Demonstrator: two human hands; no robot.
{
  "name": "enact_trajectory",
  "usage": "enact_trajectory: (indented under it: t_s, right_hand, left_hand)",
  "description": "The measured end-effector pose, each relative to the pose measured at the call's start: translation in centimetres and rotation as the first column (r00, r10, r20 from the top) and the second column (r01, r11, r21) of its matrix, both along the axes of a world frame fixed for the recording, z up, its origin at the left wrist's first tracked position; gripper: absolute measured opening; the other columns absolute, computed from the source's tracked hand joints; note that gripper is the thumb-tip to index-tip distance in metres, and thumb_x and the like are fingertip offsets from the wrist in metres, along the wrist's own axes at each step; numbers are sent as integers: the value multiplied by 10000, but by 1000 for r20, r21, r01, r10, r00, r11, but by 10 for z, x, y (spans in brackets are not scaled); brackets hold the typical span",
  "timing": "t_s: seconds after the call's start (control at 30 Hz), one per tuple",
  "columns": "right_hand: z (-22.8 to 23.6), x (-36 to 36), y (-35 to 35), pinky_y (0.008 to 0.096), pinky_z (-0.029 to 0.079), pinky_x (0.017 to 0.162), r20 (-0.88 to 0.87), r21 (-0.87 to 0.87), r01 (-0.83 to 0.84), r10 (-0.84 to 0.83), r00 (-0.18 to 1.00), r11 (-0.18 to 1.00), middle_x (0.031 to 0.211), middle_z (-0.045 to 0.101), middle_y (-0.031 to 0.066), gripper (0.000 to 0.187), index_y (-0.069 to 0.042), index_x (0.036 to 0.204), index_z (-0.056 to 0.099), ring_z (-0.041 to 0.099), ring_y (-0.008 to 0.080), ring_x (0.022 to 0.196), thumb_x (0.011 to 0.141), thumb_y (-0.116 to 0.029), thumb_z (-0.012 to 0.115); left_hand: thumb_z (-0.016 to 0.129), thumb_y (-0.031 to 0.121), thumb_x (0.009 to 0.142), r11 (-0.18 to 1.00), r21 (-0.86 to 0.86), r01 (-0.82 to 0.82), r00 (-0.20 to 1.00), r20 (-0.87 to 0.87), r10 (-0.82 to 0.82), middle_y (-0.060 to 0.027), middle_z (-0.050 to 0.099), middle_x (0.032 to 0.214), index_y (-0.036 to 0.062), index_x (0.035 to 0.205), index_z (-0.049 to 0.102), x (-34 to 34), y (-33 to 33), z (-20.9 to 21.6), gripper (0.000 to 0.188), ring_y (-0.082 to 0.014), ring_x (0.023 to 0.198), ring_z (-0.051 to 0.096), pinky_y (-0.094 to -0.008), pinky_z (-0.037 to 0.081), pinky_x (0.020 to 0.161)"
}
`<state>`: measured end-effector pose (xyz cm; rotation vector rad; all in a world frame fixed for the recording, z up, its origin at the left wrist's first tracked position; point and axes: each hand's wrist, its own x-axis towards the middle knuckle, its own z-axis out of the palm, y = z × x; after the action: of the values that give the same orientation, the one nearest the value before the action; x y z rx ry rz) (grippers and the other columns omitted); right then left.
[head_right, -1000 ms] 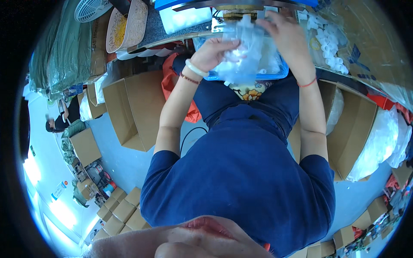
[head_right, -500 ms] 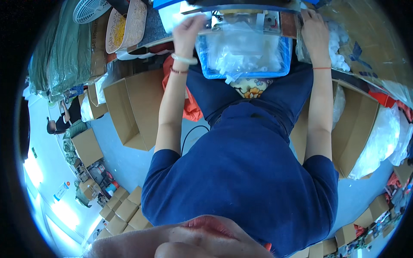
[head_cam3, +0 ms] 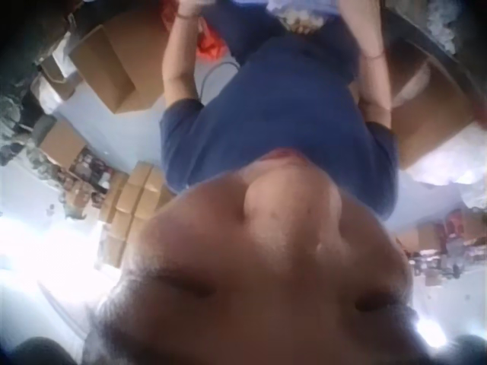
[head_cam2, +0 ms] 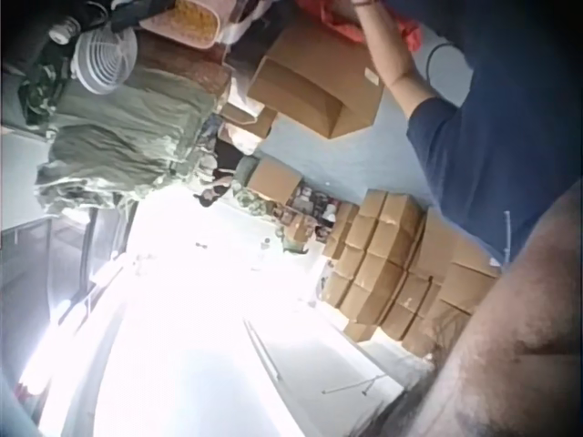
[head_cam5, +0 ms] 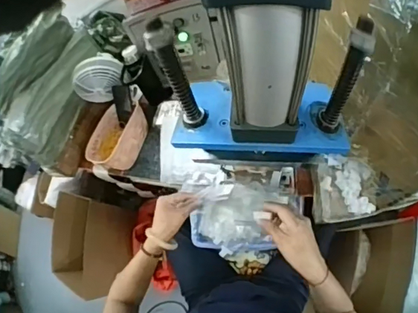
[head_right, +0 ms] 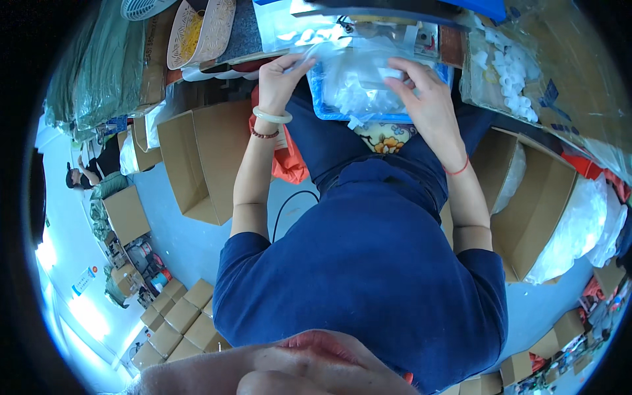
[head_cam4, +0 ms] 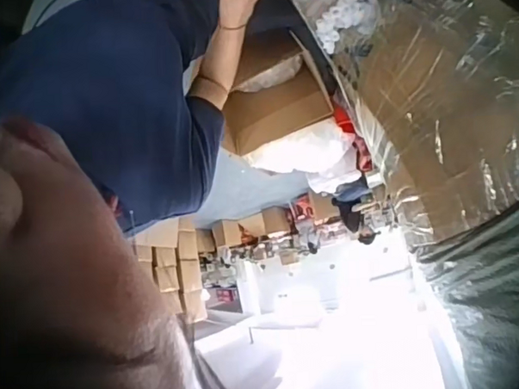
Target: Placing items into plastic bags and sealing them using a heat sealer machine.
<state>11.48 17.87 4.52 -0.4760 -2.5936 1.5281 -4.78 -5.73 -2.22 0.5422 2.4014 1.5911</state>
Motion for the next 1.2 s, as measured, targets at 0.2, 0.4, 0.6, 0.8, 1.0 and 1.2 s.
enact_trajectory:
  t_s: [0.2, 0.4, 0.6, 0.8, 1.0, 1.2]
  right_hand:
    - [34, -14, -3, 267, 488, 793, -405, 113, -47, 90, 910, 992, 1029, 679, 80, 242, -35, 1087, 689, 604, 157, 844, 852, -86, 721]
    - [40, -19, 27, 327, 492, 817, -175, 331, -235, 304, 937, 914, 1033, 674, 137, 241, -44, 1089, 679, 643, 258, 960, 901, -192, 647]
    - [13, -34, 48, 351, 503, 787, -40, 188, -430, 444, 895, 883, 1014, 683, 155, 293, -32, 1115, 648, 646, 323, 908, 931, -259, 621]
    - [-14, 1, 82, 425, 522, 761, -117, 779, 247, -253, 960, 577, 1026, 681, 171, 249, -90, 1130, 653, 656, 357, 909, 960, -247, 561]
    - [-73, -2, 129, 472, 510, 780, -70, 800, 174, -197, 978, 575, 1081, 664, 169, 238, -102, 1150, 643, 624, 405, 952, 936, -158, 555]
    - [-71, -5, 131, 426, 517, 782, -142, 672, 314, -300, 943, 671, 1070, 658, 165, 260, -110, 1177, 649, 661, 341, 898, 929, -169, 597]
  left_hand:
    - [765, 101, 826, 973, 136, 189, 959, 189, -213, -34, 715, 826, -15, 974, 739, 33, 29, 37, 190, -47, 751, 595, -204, 479, 682]
    - [680, 142, 910, 820, 254, 512, 711, 411, -571, -106, 734, 969, -19, 1062, 717, 27, 38, 39, 225, -154, 874, 696, -274, 544, 797]
    - [674, 124, 911, 820, 420, 390, 492, 657, -571, -138, 722, 1002, -40, 1104, 684, 29, 54, 7, 254, -222, 915, 711, -300, 573, 789]
    - [630, 73, 927, 738, 674, -40, 384, 692, -611, -243, 639, 1183, -130, 1162, 585, 3, 93, -16, 314, -326, 1052, 667, -335, 579, 856]
    - [661, 191, 932, 852, 451, 268, 563, 644, -518, -161, 665, 1179, -12, 1209, 637, 4, 79, -13, 345, -215, 996, 675, -317, 542, 871]
    - [741, 245, 830, 939, -345, 1, 696, -674, -249, -238, 566, 1301, -12, 1161, 630, -59, 30, -31, 434, -387, 1240, 519, -421, 451, 1002]
